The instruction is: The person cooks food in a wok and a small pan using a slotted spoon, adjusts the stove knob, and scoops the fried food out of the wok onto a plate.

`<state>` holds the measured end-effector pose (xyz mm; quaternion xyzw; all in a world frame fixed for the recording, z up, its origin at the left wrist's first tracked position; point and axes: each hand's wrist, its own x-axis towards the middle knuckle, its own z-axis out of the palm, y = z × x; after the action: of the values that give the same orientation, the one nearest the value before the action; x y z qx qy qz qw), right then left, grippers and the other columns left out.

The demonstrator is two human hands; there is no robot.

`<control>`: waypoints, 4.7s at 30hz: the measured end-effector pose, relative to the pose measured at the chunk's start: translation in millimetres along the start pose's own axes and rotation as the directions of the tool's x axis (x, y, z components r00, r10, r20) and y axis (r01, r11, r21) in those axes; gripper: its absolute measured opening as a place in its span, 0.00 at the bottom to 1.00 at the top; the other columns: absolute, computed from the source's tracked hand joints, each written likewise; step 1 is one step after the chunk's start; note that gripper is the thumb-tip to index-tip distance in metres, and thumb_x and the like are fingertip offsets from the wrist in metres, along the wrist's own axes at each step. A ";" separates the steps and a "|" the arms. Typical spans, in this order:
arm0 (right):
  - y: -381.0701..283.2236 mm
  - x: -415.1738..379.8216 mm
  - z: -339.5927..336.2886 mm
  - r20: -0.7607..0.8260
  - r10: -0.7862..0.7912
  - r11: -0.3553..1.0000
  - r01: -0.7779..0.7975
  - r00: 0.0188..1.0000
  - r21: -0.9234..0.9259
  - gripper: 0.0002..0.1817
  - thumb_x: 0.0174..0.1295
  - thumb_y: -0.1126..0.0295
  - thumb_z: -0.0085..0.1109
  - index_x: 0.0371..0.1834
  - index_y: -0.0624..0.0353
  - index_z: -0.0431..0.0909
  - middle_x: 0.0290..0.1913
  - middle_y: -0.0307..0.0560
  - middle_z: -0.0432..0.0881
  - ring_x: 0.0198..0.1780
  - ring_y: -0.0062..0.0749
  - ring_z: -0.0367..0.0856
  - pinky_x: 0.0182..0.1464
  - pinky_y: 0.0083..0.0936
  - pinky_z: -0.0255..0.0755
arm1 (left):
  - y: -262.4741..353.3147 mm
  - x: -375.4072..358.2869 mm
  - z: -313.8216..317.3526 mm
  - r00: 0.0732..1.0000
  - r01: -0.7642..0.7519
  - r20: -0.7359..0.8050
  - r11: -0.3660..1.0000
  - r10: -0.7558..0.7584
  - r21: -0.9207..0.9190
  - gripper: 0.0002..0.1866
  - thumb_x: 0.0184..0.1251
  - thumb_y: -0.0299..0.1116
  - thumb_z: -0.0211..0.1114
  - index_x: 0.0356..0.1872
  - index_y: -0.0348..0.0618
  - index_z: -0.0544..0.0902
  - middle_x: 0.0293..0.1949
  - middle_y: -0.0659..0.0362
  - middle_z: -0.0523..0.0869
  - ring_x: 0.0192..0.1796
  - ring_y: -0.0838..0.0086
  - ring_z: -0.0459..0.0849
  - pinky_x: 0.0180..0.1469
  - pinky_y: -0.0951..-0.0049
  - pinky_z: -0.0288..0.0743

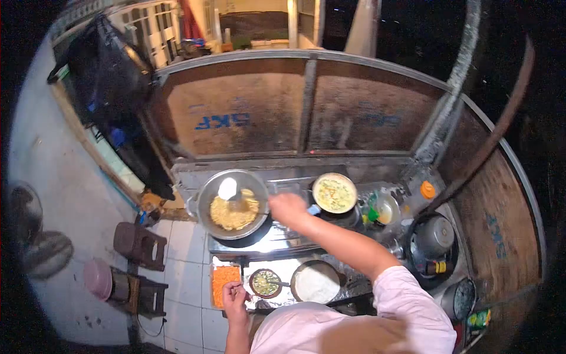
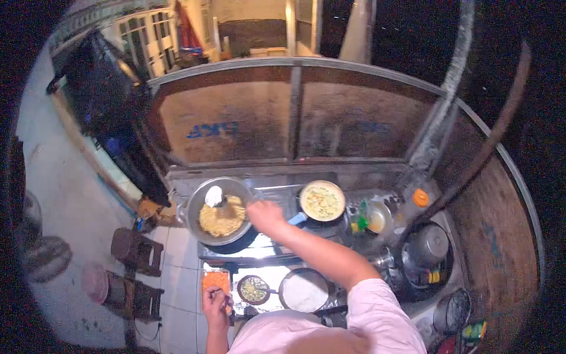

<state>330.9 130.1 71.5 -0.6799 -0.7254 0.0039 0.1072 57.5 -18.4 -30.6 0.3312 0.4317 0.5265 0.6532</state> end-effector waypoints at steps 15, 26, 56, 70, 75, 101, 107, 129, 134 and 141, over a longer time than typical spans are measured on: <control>63.9 -56.1 -25.6 -0.013 0.232 0.971 -0.231 0.973 0.057 0.11 0.51 0.73 0.54 0.36 0.57 0.83 0.36 0.55 0.85 0.38 0.52 0.85 0.39 0.46 0.79 | 5.2 2.8 20.0 0.999 -0.021 0.041 1.000 0.020 0.017 0.09 0.66 0.26 0.59 0.45 0.43 0.71 0.34 0.64 0.73 0.30 0.82 0.72 0.32 0.79 0.72; 203.1 -150.1 -56.0 -0.032 0.595 0.789 -0.591 0.803 -0.169 0.13 0.50 0.70 0.54 0.38 0.54 0.84 0.38 0.57 0.85 0.42 0.55 0.84 0.44 0.47 0.78 | -1.6 11.1 28.0 0.995 0.039 0.086 0.999 -0.042 0.030 0.11 0.65 0.24 0.59 0.46 0.42 0.71 0.33 0.66 0.72 0.34 0.84 0.70 0.36 0.84 0.65; 265.2 -145.3 -49.0 0.129 0.376 0.883 -0.313 0.918 -0.349 0.14 0.47 0.69 0.59 0.38 0.44 0.87 0.36 0.50 0.86 0.42 0.46 0.85 0.45 0.41 0.78 | -0.5 8.8 32.9 0.996 0.045 0.072 0.997 -0.049 0.055 0.10 0.65 0.24 0.58 0.45 0.44 0.71 0.30 0.66 0.72 0.30 0.83 0.70 0.31 0.80 0.69; 293.7 -122.4 -87.8 0.146 0.267 0.881 -0.180 0.952 -0.437 0.12 0.49 0.68 0.59 0.36 0.41 0.87 0.37 0.45 0.86 0.43 0.40 0.85 0.45 0.37 0.77 | -2.7 10.6 30.5 0.998 0.036 0.052 0.997 -0.039 0.061 0.10 0.65 0.26 0.58 0.45 0.43 0.70 0.29 0.66 0.71 0.28 0.82 0.69 0.31 0.80 0.68; 296.5 -114.0 -92.8 0.152 0.273 0.863 -0.172 0.950 -0.475 0.12 0.50 0.68 0.58 0.35 0.42 0.87 0.37 0.45 0.86 0.43 0.41 0.84 0.45 0.37 0.76 | -5.2 14.2 23.2 0.995 0.037 0.094 0.998 -0.042 0.053 0.10 0.66 0.25 0.57 0.45 0.43 0.70 0.28 0.67 0.71 0.29 0.82 0.70 0.31 0.80 0.69; 319.1 -75.8 -101.2 0.133 0.165 0.772 -0.044 0.977 -0.634 0.06 0.47 0.69 0.58 0.27 0.47 0.85 0.31 0.45 0.85 0.36 0.40 0.85 0.35 0.38 0.75 | -10.1 23.4 23.0 0.998 0.018 0.057 0.999 -0.020 0.051 0.09 0.66 0.28 0.60 0.44 0.44 0.72 0.31 0.66 0.73 0.30 0.82 0.72 0.31 0.80 0.69; 327.9 -64.8 -97.4 0.141 0.177 0.734 -0.035 0.974 -0.678 0.06 0.49 0.67 0.58 0.24 0.49 0.85 0.30 0.45 0.86 0.36 0.41 0.85 0.38 0.38 0.75 | -7.1 24.0 24.5 0.999 0.021 0.046 0.999 -0.023 0.050 0.08 0.67 0.27 0.59 0.44 0.44 0.71 0.31 0.66 0.74 0.30 0.82 0.72 0.32 0.80 0.70; 319.9 -11.5 -86.3 0.086 0.003 0.649 0.063 0.996 -0.759 0.07 0.55 0.66 0.56 0.27 0.47 0.85 0.35 0.34 0.84 0.47 0.27 0.79 0.54 0.31 0.65 | -3.9 21.5 19.1 1.000 -0.009 0.000 0.999 0.009 0.052 0.10 0.67 0.27 0.60 0.46 0.44 0.71 0.31 0.65 0.75 0.29 0.81 0.74 0.32 0.80 0.71; 321.0 1.4 -85.2 0.097 0.013 0.649 0.066 0.995 -0.758 0.08 0.56 0.66 0.55 0.28 0.47 0.86 0.36 0.34 0.84 0.47 0.28 0.79 0.54 0.31 0.64 | -1.5 19.5 18.4 1.000 -0.015 0.004 0.999 0.015 0.037 0.10 0.67 0.28 0.61 0.46 0.44 0.71 0.31 0.65 0.75 0.29 0.81 0.73 0.32 0.80 0.71; 320.1 11.9 -82.5 0.109 0.004 0.644 0.081 0.994 -0.761 0.10 0.58 0.66 0.53 0.29 0.46 0.86 0.37 0.34 0.84 0.48 0.28 0.79 0.56 0.33 0.63 | -2.2 17.5 13.6 0.999 -0.008 -0.036 0.998 0.010 0.059 0.11 0.67 0.29 0.62 0.46 0.44 0.71 0.32 0.65 0.74 0.30 0.81 0.73 0.33 0.79 0.71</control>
<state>659.1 154.4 105.4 -0.6450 -0.6781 -0.2703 -0.2259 72.1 -1.5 -30.8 0.3426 0.4573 0.5224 0.6330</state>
